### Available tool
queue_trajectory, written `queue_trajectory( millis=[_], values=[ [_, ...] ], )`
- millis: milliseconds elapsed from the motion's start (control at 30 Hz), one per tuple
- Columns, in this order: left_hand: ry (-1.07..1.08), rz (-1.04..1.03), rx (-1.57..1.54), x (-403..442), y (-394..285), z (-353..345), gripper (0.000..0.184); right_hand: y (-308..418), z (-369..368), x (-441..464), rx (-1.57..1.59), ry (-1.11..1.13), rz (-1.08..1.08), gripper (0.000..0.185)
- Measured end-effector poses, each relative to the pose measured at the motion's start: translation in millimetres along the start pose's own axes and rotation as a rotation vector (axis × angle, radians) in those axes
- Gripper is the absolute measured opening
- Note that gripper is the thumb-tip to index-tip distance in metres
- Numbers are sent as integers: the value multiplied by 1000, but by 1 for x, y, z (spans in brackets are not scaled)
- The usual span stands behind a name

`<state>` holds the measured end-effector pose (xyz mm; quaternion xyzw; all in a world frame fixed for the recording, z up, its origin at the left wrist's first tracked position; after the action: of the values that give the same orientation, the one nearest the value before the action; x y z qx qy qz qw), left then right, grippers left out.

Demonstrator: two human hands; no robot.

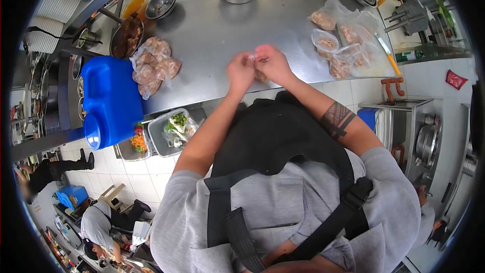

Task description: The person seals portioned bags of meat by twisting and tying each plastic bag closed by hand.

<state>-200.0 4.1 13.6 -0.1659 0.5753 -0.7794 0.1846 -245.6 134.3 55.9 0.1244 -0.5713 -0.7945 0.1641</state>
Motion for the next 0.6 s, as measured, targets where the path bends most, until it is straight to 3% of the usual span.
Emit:
queue_trajectory(
  millis=[100,233,300,433,500,533,600],
  values=[
    [-2,17,-25,-2,6,-4,8,1,-2,-3,-193,9,65,33],
    [-22,41,-98,-3,23,-11,9,-3,-1,-8,-105,19,92,33],
    [131,308,-357,1,32,-13,9,-2,0,-11,-88,-5,95,32],
    [217,286,-311,1,10,-8,8,-18,1,-7,-3,-56,40,30],
    [184,429,-458,-5,-11,-5,10,-19,4,-3,-3,-52,9,29],
    [185,429,-458,-5,-9,-5,10,-20,4,-3,-3,-53,9,29],
    [104,114,-179,-2,-6,-3,12,-19,5,-3,-8,-63,17,30]
  ],
)
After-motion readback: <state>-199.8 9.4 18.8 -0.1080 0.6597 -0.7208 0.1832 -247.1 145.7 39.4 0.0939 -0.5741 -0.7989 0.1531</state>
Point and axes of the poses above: each hand's wrist, its own x-axis towards the middle knuckle, its own z-axis out of the back of the hand, y = z × x, the point moved 3 cm from there along x, towards the middle knuckle, and after that the axes turned 1 degree about -y, right-handed, at the moved point
